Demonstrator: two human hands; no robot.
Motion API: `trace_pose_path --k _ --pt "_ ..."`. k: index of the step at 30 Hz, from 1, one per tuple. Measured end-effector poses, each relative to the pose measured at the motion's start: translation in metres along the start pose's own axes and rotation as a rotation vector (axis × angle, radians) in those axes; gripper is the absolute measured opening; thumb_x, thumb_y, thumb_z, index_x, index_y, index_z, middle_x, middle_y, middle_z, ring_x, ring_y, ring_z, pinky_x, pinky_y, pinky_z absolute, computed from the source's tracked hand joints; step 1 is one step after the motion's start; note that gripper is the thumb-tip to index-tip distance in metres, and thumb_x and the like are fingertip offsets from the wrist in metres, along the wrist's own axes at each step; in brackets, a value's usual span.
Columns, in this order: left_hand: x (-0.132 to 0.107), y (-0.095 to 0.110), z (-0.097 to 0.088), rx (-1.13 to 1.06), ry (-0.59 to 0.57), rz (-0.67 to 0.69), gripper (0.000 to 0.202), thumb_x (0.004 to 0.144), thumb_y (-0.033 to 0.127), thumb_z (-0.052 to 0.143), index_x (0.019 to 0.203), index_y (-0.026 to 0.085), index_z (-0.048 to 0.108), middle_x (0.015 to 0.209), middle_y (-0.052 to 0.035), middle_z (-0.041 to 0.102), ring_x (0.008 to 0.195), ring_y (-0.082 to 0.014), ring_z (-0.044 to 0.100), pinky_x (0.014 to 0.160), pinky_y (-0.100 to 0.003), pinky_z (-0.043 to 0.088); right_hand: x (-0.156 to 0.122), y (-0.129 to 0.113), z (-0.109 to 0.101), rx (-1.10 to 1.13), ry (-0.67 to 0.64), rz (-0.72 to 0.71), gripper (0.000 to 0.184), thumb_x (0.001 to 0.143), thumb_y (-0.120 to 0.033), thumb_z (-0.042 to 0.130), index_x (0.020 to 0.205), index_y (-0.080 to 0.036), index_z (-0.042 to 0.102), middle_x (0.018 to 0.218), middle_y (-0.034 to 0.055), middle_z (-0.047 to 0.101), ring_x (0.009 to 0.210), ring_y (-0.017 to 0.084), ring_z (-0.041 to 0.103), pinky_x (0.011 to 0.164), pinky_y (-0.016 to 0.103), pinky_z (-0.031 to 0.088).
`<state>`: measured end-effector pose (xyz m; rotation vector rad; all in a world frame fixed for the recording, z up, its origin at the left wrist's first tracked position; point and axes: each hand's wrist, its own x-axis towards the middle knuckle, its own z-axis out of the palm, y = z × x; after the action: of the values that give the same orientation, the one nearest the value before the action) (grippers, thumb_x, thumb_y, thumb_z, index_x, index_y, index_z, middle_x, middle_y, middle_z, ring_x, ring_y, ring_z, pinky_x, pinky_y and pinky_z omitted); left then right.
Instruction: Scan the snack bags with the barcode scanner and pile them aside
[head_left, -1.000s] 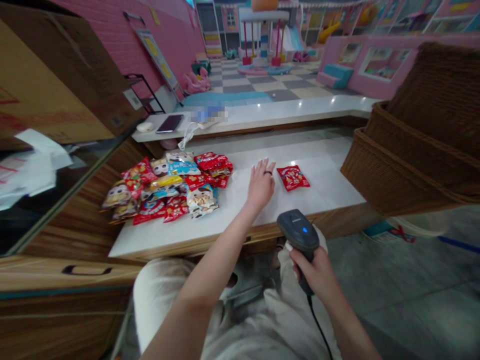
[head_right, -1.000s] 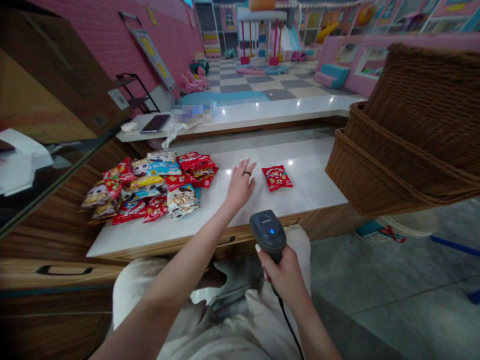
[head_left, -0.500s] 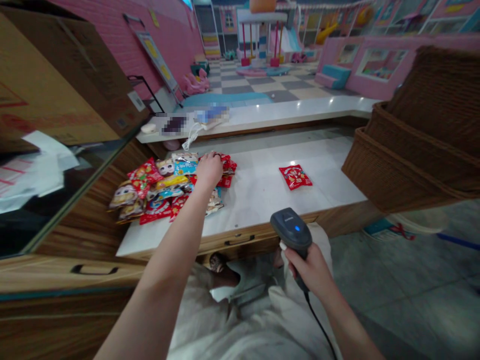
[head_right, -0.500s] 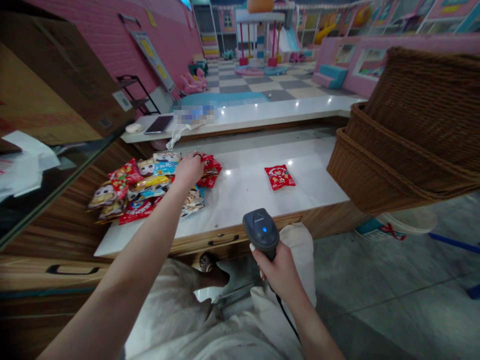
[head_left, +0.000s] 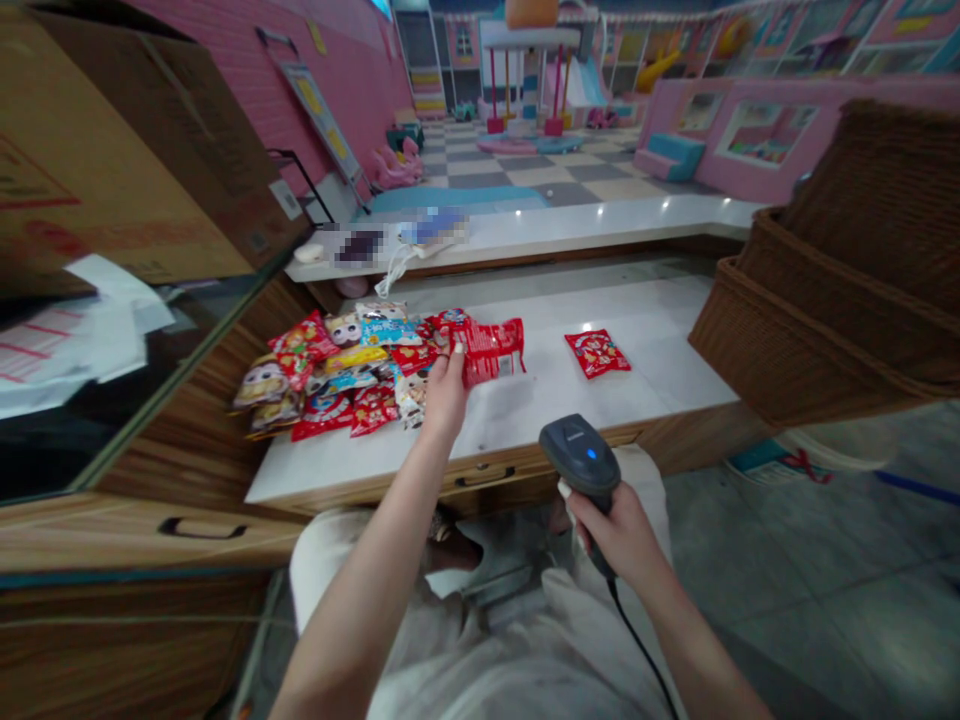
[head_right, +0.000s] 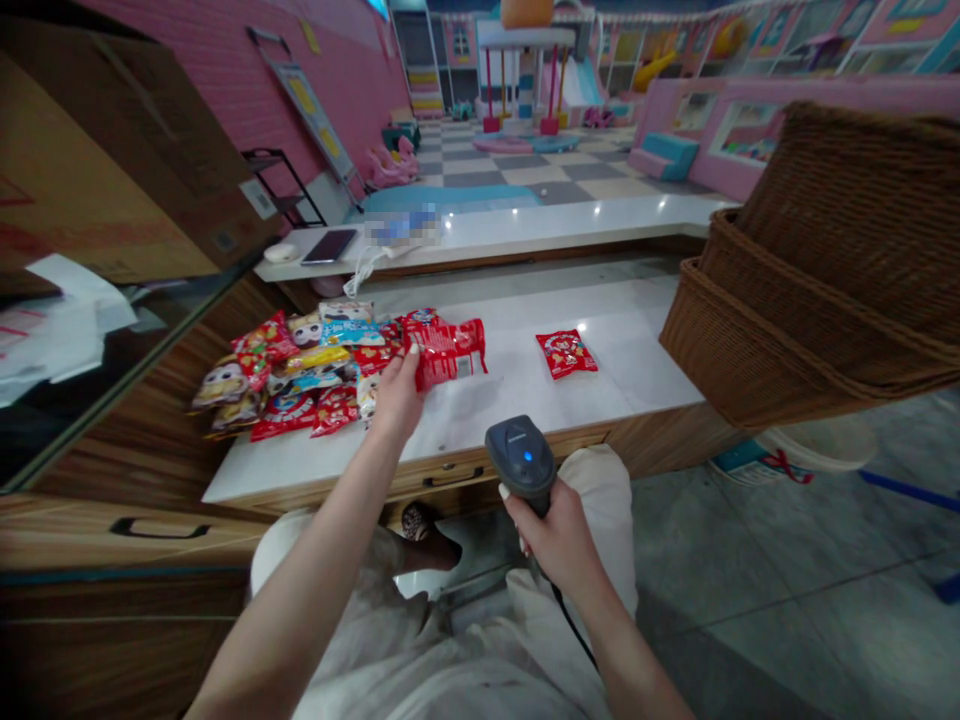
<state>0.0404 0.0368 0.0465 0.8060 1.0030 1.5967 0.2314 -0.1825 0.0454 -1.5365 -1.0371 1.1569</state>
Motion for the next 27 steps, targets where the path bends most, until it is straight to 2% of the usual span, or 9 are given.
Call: trace_pose_path --k 3,6,10,15,19,21,24,27 --pt "-0.027 -0.029 -0.009 -0.111 0.037 -0.3 0.031 0.086 0.039 0.092 0.091 0.019 0.068 0.084 0.0002 0.077 0.073 -0.0152 0.072 0.081 -0.031 0.063 0.001 0.003 0.005 0.003 -0.034 -0.003 0.037 0.077 -0.057 0.075 0.063 -0.028 0.056 0.039 -0.004 0.052 0.034 0.015 0.049 0.041 0.027 0.042" --pt "-0.036 -0.043 -0.016 -0.153 0.086 -0.4 0.031 0.083 0.034 0.094 0.09 0.019 0.068 0.085 -0.0004 0.079 0.071 -0.0133 0.072 0.074 -0.026 0.06 0.002 0.006 0.008 0.001 -0.033 0.0 0.037 0.077 -0.058 0.075 0.065 -0.028 0.056 0.039 -0.0049 0.051 0.033 0.014 0.048 0.041 0.027 0.042" --pt "-0.037 -0.047 -0.022 -0.178 0.074 -0.404 0.035 0.08 0.035 0.098 0.088 0.019 0.068 0.084 0.001 0.079 0.072 -0.0135 0.074 0.075 -0.025 0.06 0.003 0.009 0.013 0.002 -0.031 0.02 0.035 0.075 -0.057 0.075 0.069 -0.028 0.057 0.039 -0.0057 0.051 0.032 0.015 0.049 0.039 0.027 0.042" --pt "-0.04 -0.048 -0.023 -0.208 0.063 -0.362 0.033 0.084 0.037 0.096 0.089 0.021 0.068 0.087 0.0003 0.081 0.075 -0.0127 0.076 0.078 -0.025 0.061 0.005 0.013 0.018 0.007 -0.034 0.005 0.031 0.077 -0.054 0.075 0.074 -0.027 0.059 0.041 -0.0058 0.054 0.032 0.015 0.052 0.039 0.026 0.043" --pt "-0.042 -0.05 -0.023 -0.207 -0.002 -0.339 0.033 0.085 0.04 0.094 0.093 0.021 0.069 0.088 -0.0025 0.082 0.088 -0.0182 0.082 0.087 -0.03 0.064 0.006 0.013 0.017 -0.018 -0.041 -0.003 0.03 0.079 -0.053 0.074 0.075 -0.027 0.06 0.041 -0.0059 0.055 0.033 0.015 0.052 0.04 0.025 0.043" --pt "-0.042 -0.05 -0.023 -0.204 0.01 -0.347 0.03 0.086 0.038 0.093 0.095 0.021 0.07 0.089 -0.0032 0.082 0.093 -0.0199 0.082 0.09 -0.032 0.065 0.005 0.013 0.015 -0.022 -0.042 -0.009 0.031 0.079 -0.053 0.074 0.075 -0.027 0.06 0.04 -0.006 0.054 0.033 0.015 0.052 0.04 0.025 0.043" --pt "-0.04 -0.048 -0.022 -0.2 0.07 -0.365 0.026 0.087 0.034 0.091 0.092 0.021 0.07 0.089 -0.0016 0.082 0.083 -0.0164 0.08 0.083 -0.028 0.063 0.004 0.013 0.014 -0.018 -0.031 -0.016 0.031 0.08 -0.054 0.075 0.075 -0.027 0.06 0.04 -0.0062 0.054 0.033 0.015 0.052 0.04 0.025 0.043" --pt "-0.039 -0.048 -0.022 -0.194 0.073 -0.357 0.027 0.087 0.035 0.091 0.091 0.02 0.069 0.089 -0.0006 0.082 0.075 -0.0132 0.076 0.076 -0.024 0.061 0.004 0.014 0.013 -0.011 -0.026 -0.004 0.032 0.079 -0.054 0.075 0.075 -0.027 0.059 0.041 -0.0061 0.054 0.033 0.015 0.051 0.039 0.025 0.042"
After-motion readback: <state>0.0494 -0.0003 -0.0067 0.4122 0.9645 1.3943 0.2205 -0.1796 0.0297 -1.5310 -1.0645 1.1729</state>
